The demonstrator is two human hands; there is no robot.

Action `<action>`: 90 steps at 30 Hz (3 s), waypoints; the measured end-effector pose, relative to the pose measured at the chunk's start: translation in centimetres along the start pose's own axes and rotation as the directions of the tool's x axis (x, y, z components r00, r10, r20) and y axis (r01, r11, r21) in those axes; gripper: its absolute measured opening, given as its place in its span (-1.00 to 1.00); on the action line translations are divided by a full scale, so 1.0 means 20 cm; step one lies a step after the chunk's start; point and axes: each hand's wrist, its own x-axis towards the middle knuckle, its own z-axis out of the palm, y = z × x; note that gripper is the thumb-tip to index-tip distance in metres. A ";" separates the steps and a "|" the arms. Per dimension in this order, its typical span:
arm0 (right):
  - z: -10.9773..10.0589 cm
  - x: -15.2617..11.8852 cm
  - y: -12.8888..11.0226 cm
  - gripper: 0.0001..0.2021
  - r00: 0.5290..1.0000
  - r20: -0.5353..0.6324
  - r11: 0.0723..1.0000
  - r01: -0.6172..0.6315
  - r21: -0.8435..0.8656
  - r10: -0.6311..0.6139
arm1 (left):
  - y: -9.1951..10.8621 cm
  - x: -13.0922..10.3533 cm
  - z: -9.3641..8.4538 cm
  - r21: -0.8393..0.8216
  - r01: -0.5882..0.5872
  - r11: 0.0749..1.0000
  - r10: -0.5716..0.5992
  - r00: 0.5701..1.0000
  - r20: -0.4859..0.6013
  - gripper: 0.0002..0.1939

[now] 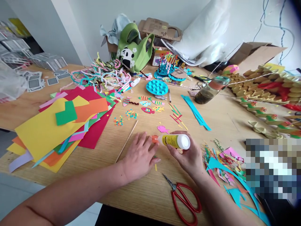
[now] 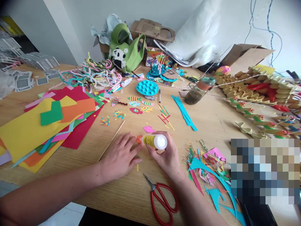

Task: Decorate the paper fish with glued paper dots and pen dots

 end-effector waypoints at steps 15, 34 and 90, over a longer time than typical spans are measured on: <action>0.00 0.00 -0.02 -0.66 0.994 0.084 0.997 0.078 -0.028 -0.076 | 0.00 0.01 -0.01 -0.007 0.001 1.000 -0.001 1.000 -0.014 -0.54; -0.05 -0.03 0.00 -0.53 0.935 0.252 0.965 0.263 -0.016 -0.251 | 0.00 0.00 0.00 0.008 -0.001 1.000 0.001 1.000 -0.016 -0.52; -0.02 0.01 -0.01 -0.67 0.996 0.085 1.000 0.028 0.014 -0.029 | 0.00 0.00 0.00 0.013 -0.003 1.000 0.003 1.000 -0.002 -0.49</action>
